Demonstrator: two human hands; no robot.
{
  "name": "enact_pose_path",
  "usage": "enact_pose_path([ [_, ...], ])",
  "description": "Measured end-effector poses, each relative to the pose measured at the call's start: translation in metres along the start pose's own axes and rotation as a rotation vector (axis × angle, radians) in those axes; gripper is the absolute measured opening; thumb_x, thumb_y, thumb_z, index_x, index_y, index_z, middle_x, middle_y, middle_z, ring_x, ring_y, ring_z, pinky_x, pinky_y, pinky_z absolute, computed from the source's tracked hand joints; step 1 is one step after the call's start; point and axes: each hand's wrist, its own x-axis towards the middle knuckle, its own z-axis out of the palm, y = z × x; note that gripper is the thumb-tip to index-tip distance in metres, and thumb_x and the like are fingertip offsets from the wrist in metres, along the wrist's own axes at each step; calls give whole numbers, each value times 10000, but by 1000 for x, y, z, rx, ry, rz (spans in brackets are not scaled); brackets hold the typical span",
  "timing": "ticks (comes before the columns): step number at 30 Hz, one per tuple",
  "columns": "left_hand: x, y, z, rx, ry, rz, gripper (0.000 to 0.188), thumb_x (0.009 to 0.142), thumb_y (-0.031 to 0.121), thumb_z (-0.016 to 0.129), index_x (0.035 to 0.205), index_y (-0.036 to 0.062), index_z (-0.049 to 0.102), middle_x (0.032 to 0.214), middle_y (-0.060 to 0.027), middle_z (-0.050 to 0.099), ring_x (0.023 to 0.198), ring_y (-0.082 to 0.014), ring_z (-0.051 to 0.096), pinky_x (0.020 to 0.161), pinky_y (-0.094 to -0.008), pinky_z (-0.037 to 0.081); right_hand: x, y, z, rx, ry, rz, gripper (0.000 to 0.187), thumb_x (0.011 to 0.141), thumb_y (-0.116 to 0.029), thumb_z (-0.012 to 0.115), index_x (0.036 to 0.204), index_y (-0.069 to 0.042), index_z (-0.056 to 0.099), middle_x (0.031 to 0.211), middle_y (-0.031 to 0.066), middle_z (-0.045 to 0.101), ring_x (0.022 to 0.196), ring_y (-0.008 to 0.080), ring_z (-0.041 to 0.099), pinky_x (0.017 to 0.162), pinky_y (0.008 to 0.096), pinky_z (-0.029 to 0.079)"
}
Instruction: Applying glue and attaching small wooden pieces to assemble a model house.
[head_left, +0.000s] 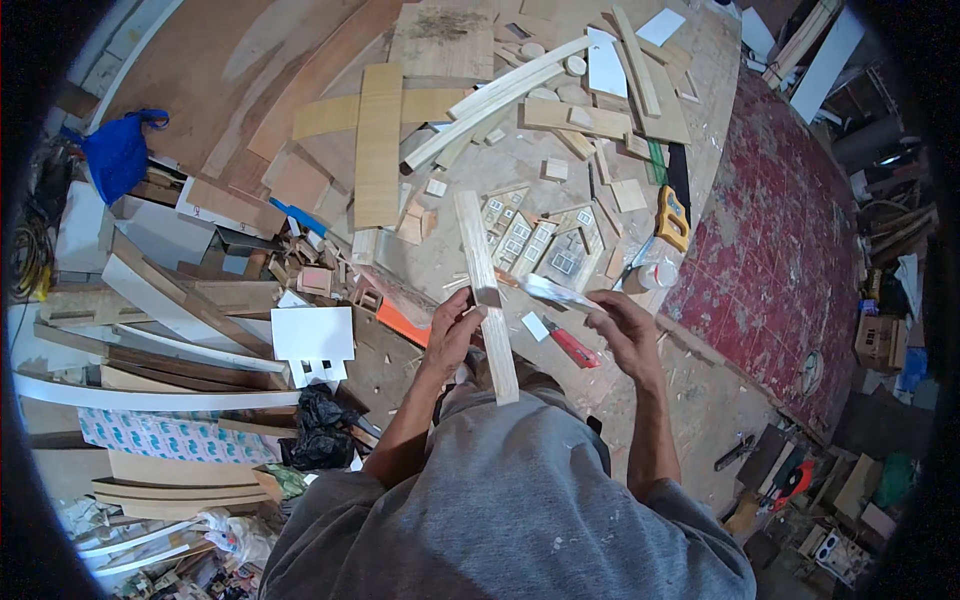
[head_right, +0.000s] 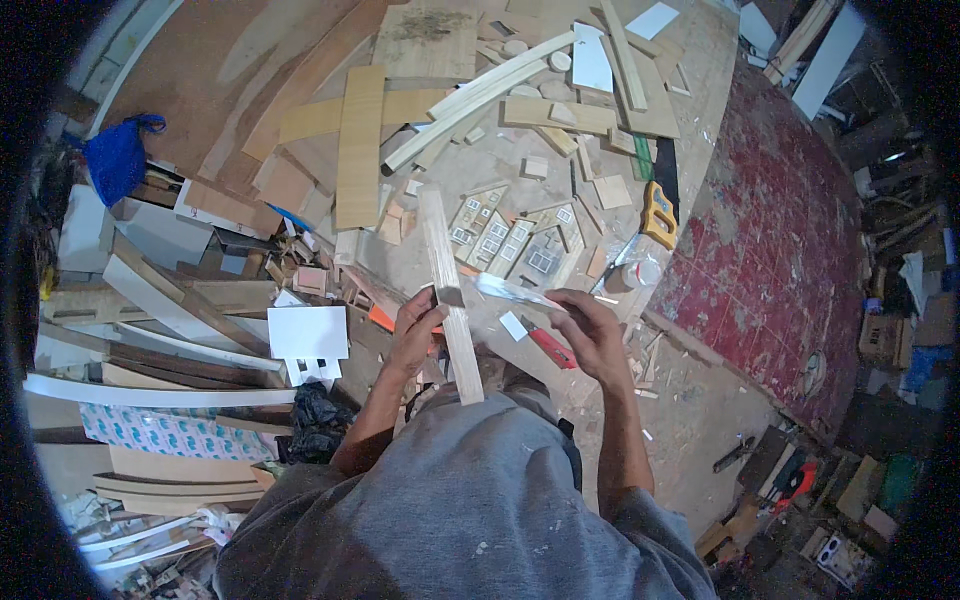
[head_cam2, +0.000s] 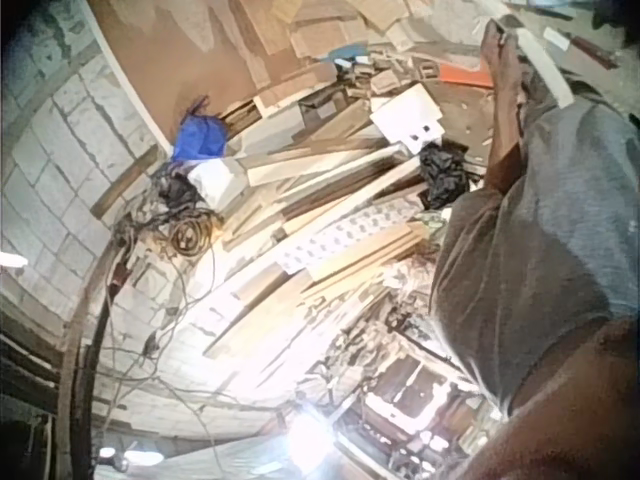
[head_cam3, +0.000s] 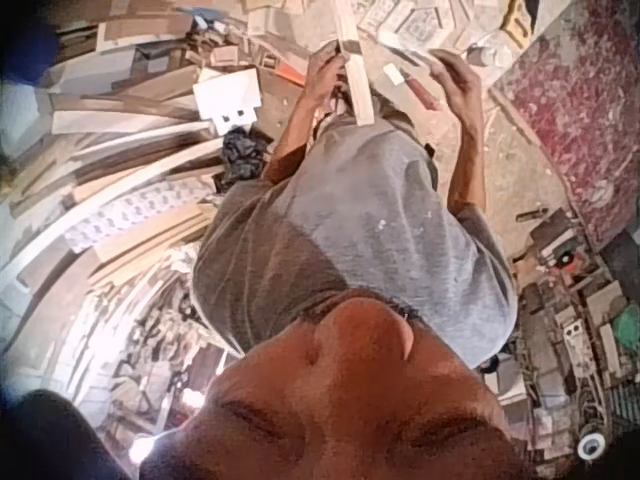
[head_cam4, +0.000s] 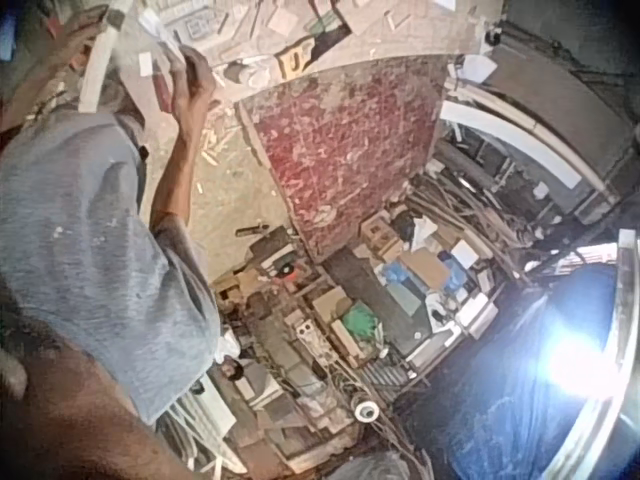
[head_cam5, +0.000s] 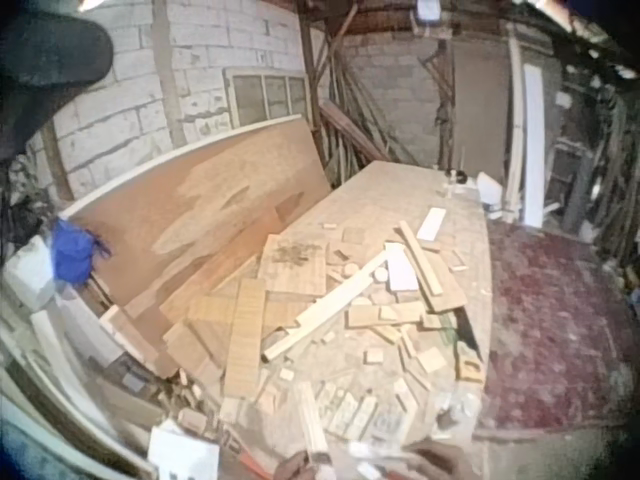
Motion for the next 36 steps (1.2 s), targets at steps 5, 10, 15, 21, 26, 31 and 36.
enact_pose_path([
  [5,-23,26,-25,35,-63,151,349,948,71,543,1294,37,574,985,-19,677,776,-71,648,565,-237,563,23,-9,56,-140,-35,-192,251,937,21,612,1188,19,613,1141,134,645,1097,208,652,956,320,528],
  [10,-30,23,-49,44,-100,190,323,947,68,551,1267,32,580,978,-19,674,736,-66,642,550,-247,568,24,-24,85,-226,-35,-206,241,939,24,608,1180,11,611,1117,123,660,1073,200,662,905,313,539],
  [15,-35,38,-56,62,-127,193,295,950,70,561,1240,25,585,980,-30,668,700,-74,645,553,-254,575,28,-32,97,-272,-9,-229,249,921,63,591,1156,-12,619,1092,114,674,1071,197,659,865,306,537],
  [21,-39,43,-57,81,-175,200,318,959,88,564,1270,23,577,1034,-46,661,713,-88,666,556,-249,574,31,-45,104,-357,48,-365,338,864,144,555,1144,-31,629,1050,118,668,957,209,662,771,297,523],
  [26,-42,48,-49,108,-216,239,325,959,95,561,1275,20,575,1046,-47,665,745,-85,666,548,-242,572,29,-46,94,-381,45,-375,252,923,88,571,1150,-13,608,1066,110,668,1054,191,648,865,292,542],
  [31,-38,37,-49,72,-201,245,332,950,102,564,1272,22,580,1051,-45,669,723,-85,665,526,-233,554,13,-36,85,-302,43,-365,267,877,43,632,1129,-41,656,1030,94,681,914,191,657,741,296,521],
  [36,-36,40,-48,45,-174,169,333,936,99,556,1261,36,596,1007,-31,687,672,-81,661,498,-213,526,-2,-39,86,-351,33,-328,265,867,39,649,1119,-40,666,1011,91,684,913,178,653,771,304,512],
])
